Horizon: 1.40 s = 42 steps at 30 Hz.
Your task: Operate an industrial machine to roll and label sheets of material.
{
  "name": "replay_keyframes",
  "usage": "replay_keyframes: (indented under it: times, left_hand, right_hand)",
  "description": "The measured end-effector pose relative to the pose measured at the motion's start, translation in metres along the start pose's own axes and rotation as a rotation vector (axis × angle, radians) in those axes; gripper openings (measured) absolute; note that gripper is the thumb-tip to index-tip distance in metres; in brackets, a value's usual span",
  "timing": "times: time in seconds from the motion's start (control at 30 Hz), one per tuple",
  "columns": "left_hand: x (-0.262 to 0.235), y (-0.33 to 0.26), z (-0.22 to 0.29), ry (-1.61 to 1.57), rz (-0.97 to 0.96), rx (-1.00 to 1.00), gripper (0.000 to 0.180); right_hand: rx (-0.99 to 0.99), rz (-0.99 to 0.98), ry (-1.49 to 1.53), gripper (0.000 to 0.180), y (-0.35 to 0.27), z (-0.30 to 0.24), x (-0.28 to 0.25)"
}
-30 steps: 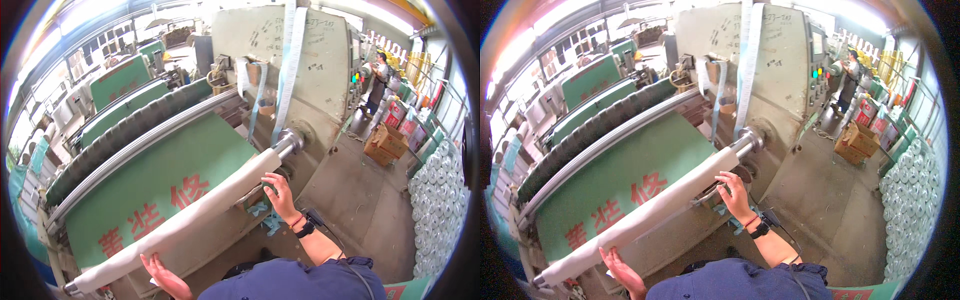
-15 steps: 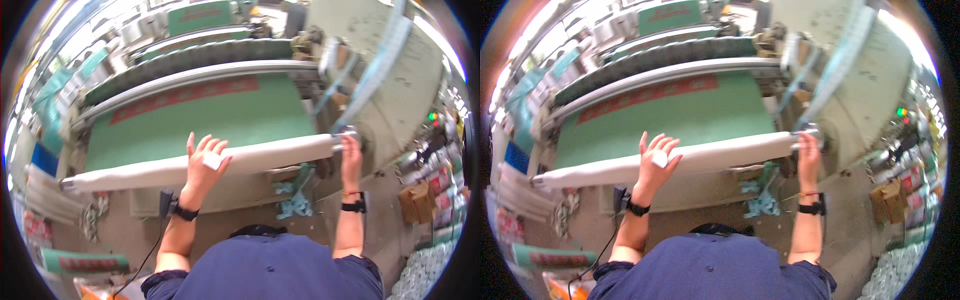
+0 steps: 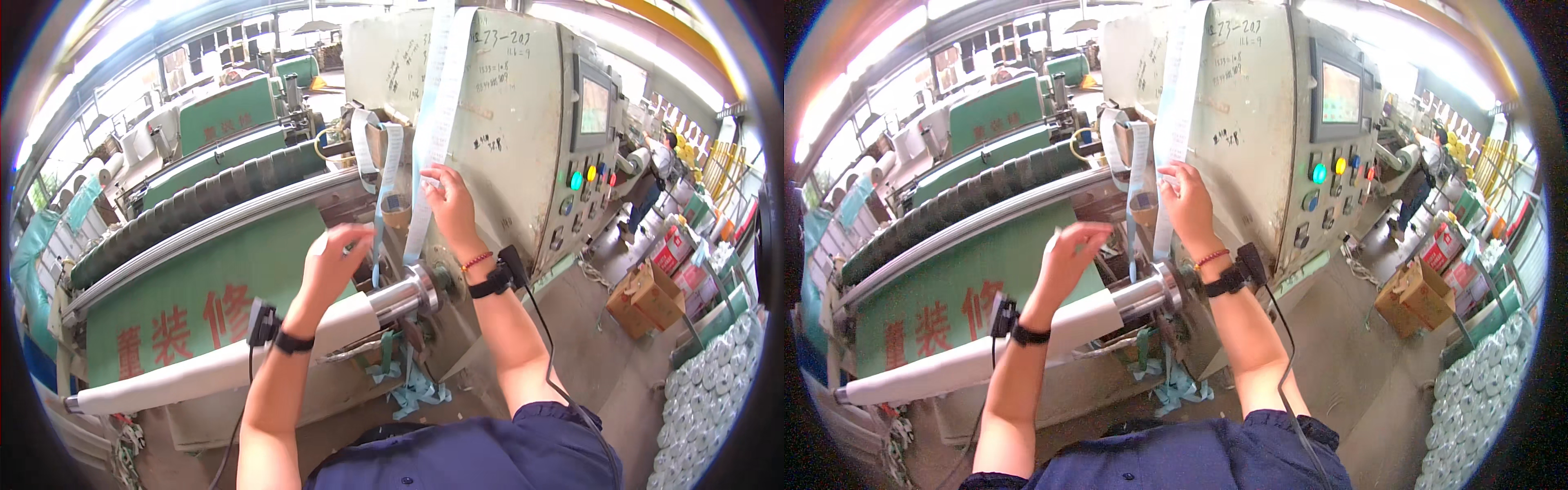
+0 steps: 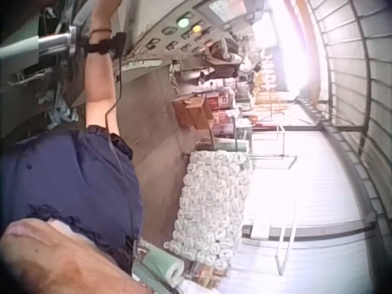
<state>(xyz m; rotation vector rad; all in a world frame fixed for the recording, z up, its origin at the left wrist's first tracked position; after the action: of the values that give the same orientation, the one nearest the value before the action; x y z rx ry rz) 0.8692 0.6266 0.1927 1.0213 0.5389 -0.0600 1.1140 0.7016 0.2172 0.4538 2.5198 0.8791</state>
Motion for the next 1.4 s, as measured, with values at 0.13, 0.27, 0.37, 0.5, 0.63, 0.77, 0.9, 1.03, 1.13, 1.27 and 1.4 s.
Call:
replay_keyframes:
  times: [0.13,0.27,0.37,0.5,0.63,0.77,0.9,1.03,1.13,1.27,1.4]
  left_hand:
    - [0.02,0.109,-0.036,0.226,0.035,0.017,0.04]
    - [0.058,0.209,-0.076,-0.063,0.052,-0.251,0.048]
    - [0.099,0.25,-0.082,-0.62,0.205,-0.345,0.045]
    - [0.095,0.265,-0.104,-0.813,0.283,-0.325,0.039]
    - [0.084,0.243,-0.092,-0.849,0.275,-0.29,0.024]
    - [0.067,0.186,-0.044,-0.917,0.303,-0.218,0.013]
    - [0.05,0.154,-0.013,-1.027,0.297,-0.162,0.011]
    - [0.025,0.15,0.006,-1.0,0.278,-0.135,0.011]
    - [0.013,0.154,0.005,-1.019,0.258,-0.114,0.013]
    - [0.013,0.159,0.0,-1.074,0.264,-0.114,0.017]
    - [0.01,0.166,0.006,-0.979,0.258,-0.096,0.028]
  right_hand:
    - [0.064,-0.023,0.164,0.025,0.011,-0.016,0.01]
    - [-0.119,0.026,-0.196,0.031,-0.025,-0.064,-0.006]
    - [-0.169,-0.032,-0.404,0.03,-0.033,-0.064,-0.012]
    - [-0.306,-0.001,-0.437,0.026,-0.025,-0.081,-0.016]
    - [-0.291,-0.027,-0.555,0.022,-0.01,-0.093,-0.033]
    - [-0.429,0.104,-0.369,0.02,0.005,-0.12,-0.046]
    - [-0.494,0.123,-0.321,0.023,0.029,-0.168,-0.057]
    - [-0.435,0.079,-0.331,0.026,0.047,-0.176,-0.048]
    - [-0.331,0.004,-0.258,0.027,0.056,-0.175,-0.044]
    - [-0.236,-0.093,-0.193,0.024,0.06,-0.17,-0.046]
    - [-0.179,-0.147,-0.241,0.02,0.064,-0.174,-0.058]
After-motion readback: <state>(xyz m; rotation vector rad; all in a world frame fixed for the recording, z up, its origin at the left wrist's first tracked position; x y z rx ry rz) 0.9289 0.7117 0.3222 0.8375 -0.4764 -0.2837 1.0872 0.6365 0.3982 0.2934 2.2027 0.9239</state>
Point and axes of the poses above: each hand's wrist, its own y-axis towards the middle knuckle, its own x-axis out of the palm, z = x × y, the point moved 7 cm from there along y, towards the middle knuckle, and after that the axes turned 15 degrees about x, right-handed, at the moved point
